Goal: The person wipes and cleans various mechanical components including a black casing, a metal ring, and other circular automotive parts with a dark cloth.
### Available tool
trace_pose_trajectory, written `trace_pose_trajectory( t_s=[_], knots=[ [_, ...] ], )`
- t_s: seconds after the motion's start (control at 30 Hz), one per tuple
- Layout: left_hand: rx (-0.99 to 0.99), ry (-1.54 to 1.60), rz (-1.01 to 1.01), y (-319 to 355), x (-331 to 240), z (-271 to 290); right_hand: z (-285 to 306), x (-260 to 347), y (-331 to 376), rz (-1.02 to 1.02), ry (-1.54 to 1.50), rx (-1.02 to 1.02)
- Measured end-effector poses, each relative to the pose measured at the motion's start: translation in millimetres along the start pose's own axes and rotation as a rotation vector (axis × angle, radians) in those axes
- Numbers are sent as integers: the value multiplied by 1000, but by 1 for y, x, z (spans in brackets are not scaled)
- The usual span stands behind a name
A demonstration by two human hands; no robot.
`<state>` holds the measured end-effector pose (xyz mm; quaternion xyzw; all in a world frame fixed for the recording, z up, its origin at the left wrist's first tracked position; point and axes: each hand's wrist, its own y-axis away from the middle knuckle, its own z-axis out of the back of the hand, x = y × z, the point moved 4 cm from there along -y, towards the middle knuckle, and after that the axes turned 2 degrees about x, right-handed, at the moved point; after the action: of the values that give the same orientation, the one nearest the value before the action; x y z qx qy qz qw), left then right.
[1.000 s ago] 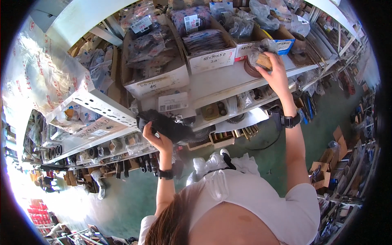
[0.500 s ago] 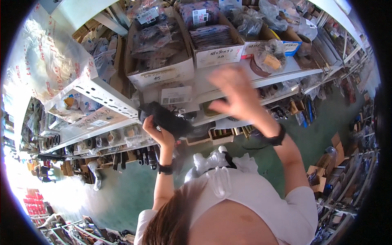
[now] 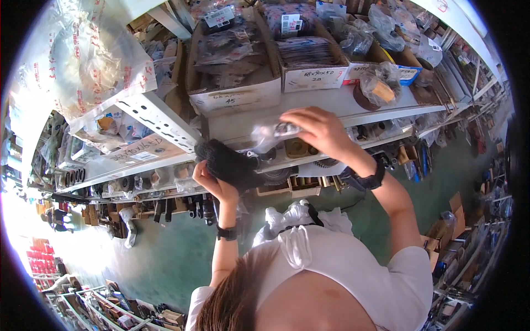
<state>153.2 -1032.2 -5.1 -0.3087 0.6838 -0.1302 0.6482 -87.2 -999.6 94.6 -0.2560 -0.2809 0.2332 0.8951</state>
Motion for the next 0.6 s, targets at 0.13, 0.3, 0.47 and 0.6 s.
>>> trace_pose_trajectory(
  t_s=[0.13,0.3,0.47,0.6],
  knots=[
    [102,-124,-171,-7,-3,-4,49,-3,-7,-74,88,-111],
    [447,-409,-409,-32,-31,-44,95,-37,-25,-126,342,-478],
    [699,-674,-463,-42,-42,-89,88,-103,-49,-145,472,-398],
    [668,-744,-420,-40,-41,-79,57,-104,-47,-148,457,-238]
  ],
)
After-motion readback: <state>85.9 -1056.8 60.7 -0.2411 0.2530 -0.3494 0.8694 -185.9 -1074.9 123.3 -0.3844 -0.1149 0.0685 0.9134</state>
